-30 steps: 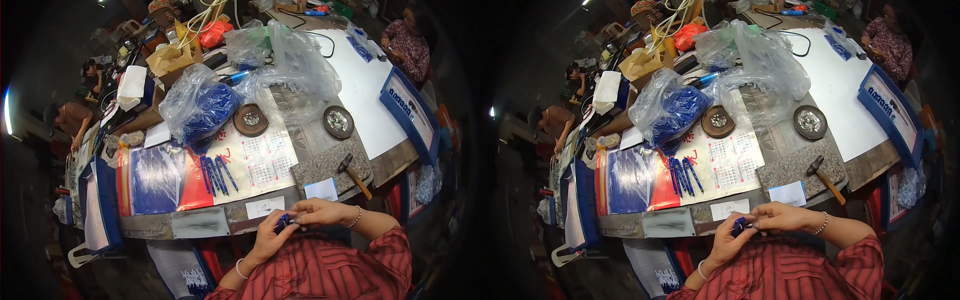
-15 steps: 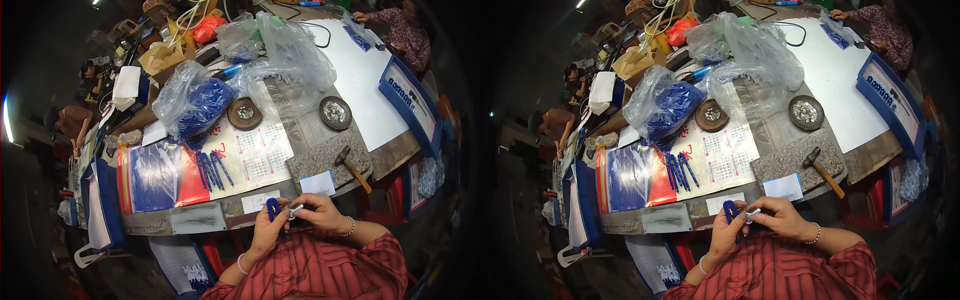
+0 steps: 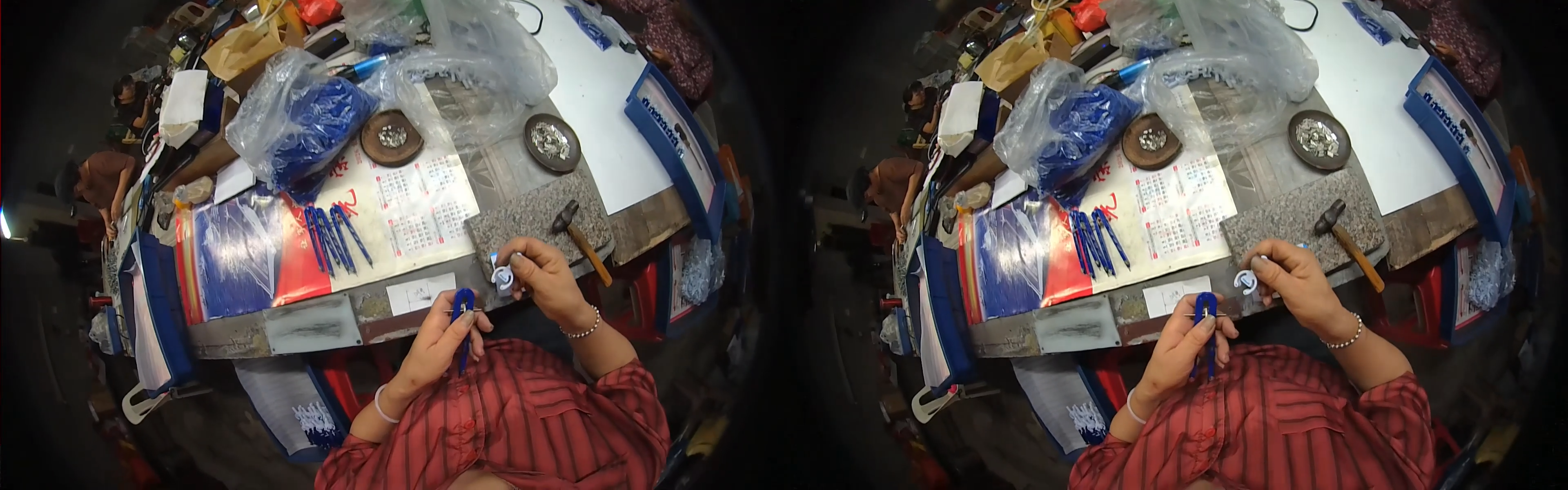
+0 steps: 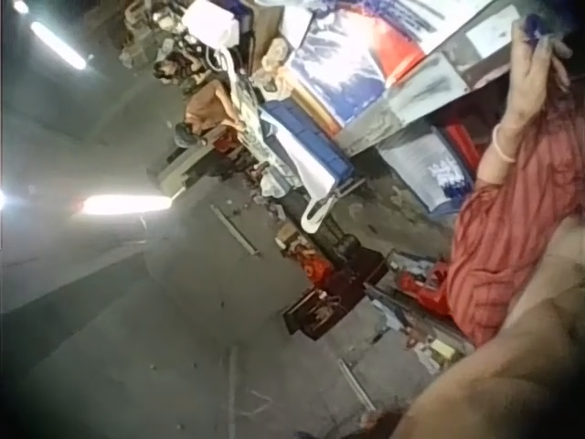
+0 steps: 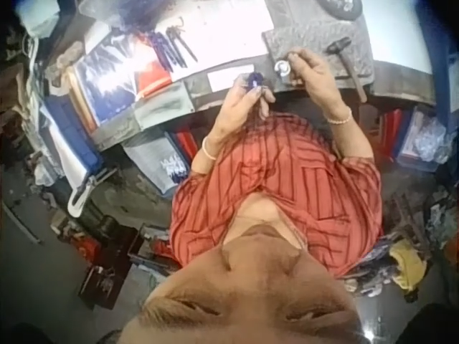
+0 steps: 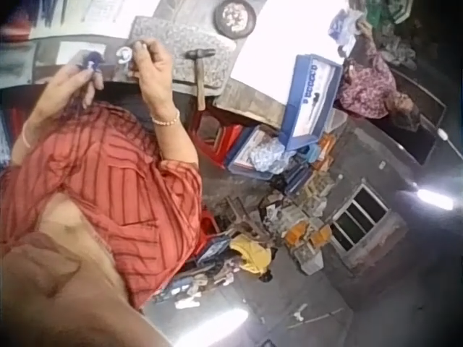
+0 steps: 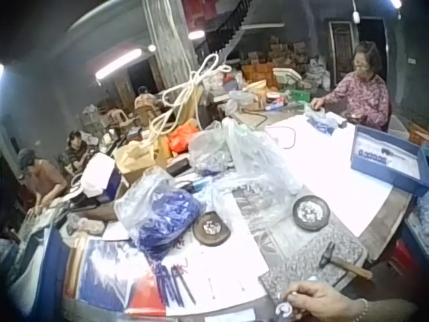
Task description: The person is manually assembling small blue plastic hardware components by hammering metal pins into them.
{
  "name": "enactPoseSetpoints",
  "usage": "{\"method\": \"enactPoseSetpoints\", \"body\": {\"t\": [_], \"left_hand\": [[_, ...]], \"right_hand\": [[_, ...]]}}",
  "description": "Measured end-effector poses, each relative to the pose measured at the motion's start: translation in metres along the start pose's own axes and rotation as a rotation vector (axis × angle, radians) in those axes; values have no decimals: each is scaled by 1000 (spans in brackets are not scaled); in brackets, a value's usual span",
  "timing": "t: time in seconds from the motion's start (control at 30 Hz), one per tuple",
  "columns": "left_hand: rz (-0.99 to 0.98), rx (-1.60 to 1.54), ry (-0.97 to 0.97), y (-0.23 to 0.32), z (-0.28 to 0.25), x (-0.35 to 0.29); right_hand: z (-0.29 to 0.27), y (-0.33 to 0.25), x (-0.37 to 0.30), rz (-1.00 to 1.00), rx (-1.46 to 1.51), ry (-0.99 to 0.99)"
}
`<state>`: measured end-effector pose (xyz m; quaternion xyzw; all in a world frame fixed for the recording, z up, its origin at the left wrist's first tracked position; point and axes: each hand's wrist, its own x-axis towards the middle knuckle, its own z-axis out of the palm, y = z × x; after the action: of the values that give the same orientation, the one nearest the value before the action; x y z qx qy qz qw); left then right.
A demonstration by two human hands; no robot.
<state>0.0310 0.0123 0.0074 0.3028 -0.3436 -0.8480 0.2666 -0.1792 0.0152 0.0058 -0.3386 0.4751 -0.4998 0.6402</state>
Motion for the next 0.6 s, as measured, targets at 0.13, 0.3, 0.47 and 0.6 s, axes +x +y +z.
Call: {"method": "enactPoseSetpoints", "body": {"t": [0.13,0.3,0.47,0.6], "left_hand": [[-66,-28,-30,2,1,1],[-77,-26,-56,-1,1,1],[-65,-25,-67,-4,0,2],[-83,-8,-84,-3,1,3]], "right_hand": [[4,-1,6,27,26,-38],[6,-1,8,72,32,-89],[8,-2,7,87,1,-125],[7,-1,7,92,8,-122]]}}
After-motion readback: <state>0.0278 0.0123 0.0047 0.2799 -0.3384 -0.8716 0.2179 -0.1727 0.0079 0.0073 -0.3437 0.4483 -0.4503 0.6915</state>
